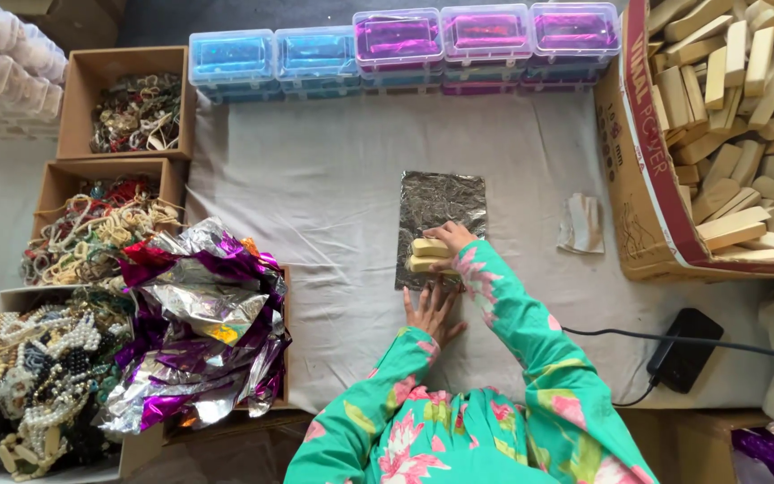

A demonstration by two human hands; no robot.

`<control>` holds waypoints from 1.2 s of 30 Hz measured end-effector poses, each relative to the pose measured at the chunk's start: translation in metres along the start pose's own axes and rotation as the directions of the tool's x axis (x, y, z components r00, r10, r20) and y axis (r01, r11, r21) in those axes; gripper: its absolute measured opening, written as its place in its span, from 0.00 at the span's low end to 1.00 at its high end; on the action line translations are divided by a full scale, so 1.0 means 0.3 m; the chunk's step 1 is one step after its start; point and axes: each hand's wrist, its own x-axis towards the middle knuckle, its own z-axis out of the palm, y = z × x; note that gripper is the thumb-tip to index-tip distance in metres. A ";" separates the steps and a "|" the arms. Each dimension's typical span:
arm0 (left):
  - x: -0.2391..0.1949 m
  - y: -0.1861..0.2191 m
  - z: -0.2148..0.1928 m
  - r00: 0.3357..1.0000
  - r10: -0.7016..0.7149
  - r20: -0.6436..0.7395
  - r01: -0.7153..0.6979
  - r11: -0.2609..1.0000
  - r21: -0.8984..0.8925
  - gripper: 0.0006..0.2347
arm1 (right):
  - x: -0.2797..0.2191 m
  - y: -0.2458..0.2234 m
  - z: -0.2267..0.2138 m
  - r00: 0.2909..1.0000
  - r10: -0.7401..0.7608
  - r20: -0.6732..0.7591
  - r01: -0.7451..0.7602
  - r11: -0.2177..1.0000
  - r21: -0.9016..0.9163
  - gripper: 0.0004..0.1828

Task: The person wraps small wooden blocks in metallic foil. They place the blocks on the foil, fold the edges to enclose them, and then wipe the blocks with a cloth. The process is repeated for multiple blocks.

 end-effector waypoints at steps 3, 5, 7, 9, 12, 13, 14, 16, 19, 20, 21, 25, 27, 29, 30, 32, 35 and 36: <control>0.001 0.002 0.001 1.000 -0.024 0.017 0.024 1.000 -0.016 0.39 | -0.044 -0.074 -0.034 0.999 0.012 -0.032 -0.012 1.000 -0.019 0.48; 0.002 0.000 0.003 0.999 -0.029 0.030 0.029 0.999 -0.018 0.39 | -0.057 -0.063 -0.026 0.999 0.010 -0.041 -0.010 1.000 -0.014 0.47; 0.004 0.001 -0.009 0.999 -0.031 0.044 0.032 0.999 -0.017 0.38 | -0.052 -0.011 0.000 0.999 0.009 -0.053 -0.010 1.000 -0.007 0.46; 0.007 0.005 -0.033 0.999 -0.023 0.037 0.024 0.999 -0.025 0.39 | -0.028 0.079 0.048 0.997 -0.035 -0.068 0.036 0.999 0.013 0.38; 0.006 0.006 -0.056 0.999 -0.021 0.030 0.021 1.000 -0.018 0.39 | -0.037 0.112 0.072 0.997 -0.015 -0.072 0.021 0.996 0.083 0.34; 0.010 0.005 -0.062 0.999 -0.019 0.030 0.019 1.000 -0.018 0.39 | -0.036 0.120 0.083 0.997 -0.014 -0.074 0.020 0.996 0.084 0.34; 0.015 0.004 -0.068 0.999 -0.018 0.038 0.020 0.999 -0.027 0.39 | -0.034 0.128 0.094 0.996 -0.009 -0.093 0.018 0.995 0.096 0.32; 0.012 0.008 -0.064 0.999 -0.018 0.050 0.020 0.999 -0.038 0.39 | -0.060 0.082 0.075 0.994 -0.001 -0.110 0.013 0.994 0.110 0.31; 0.008 0.005 -0.033 0.999 -0.031 0.033 0.032 0.999 -0.018 0.39 | -0.107 -0.050 -0.004 0.987 -0.025 -0.161 0.028 1.000 0.014 0.35; 0.006 0.002 -0.016 0.999 -0.031 0.027 0.032 0.999 -0.030 0.39 | -0.118 -0.071 -0.011 0.983 -0.013 -0.183 0.011 1.000 -0.012 0.37; 0.001 -0.001 0.002 0.999 -0.032 0.022 0.033 0.999 -0.042 0.38 | -0.129 -0.093 -0.018 0.979 -0.002 -0.206 -0.005 0.999 -0.037 0.40; 0.006 0.002 -0.015 0.999 -0.031 0.022 0.032 0.999 -0.043 0.38 | -0.118 -0.046 0.040 0.974 0.002 -0.226 -0.018 0.997 -0.072 0.39; 0.007 0.004 -0.004 0.999 -0.018 0.038 0.018 1.000 -0.007 0.37 | -0.117 -0.043 0.042 0.977 -0.022 -0.211 0.005 0.997 -0.080 0.38; 0.015 0.018 -0.040 0.999 -0.025 0.042 0.025 1.000 -0.017 0.37 | -0.119 -0.051 0.029 0.977 -0.034 -0.211 0.019 0.997 -0.074 0.38; 0.021 0.024 -0.058 0.998 -0.032 0.047 0.033 0.999 -0.027 0.38 | -0.118 -0.055 0.021 0.976 -0.047 -0.211 0.033 0.997 -0.067 0.37; 0.020 0.030 -0.077 0.999 -0.037 -0.002 0.037 0.999 -0.014 0.37 | -0.121 -0.046 0.029 0.979 -0.031 -0.200 0.021 0.998 -0.052 0.37; 0.015 -0.004 -0.066 0.993 -0.063 -0.097 0.057 0.996 -0.061 0.31 | -0.133 -0.055 0.011 0.981 -0.007 -0.196 0.006 1.000 -0.010 0.40; 0.011 -0.022 -0.056 0.986 -0.090 -0.138 0.073 0.990 -0.121 0.25 | -0.139 -0.061 0.001 0.980 0.001 -0.201 0.002 1.000 0.018 0.42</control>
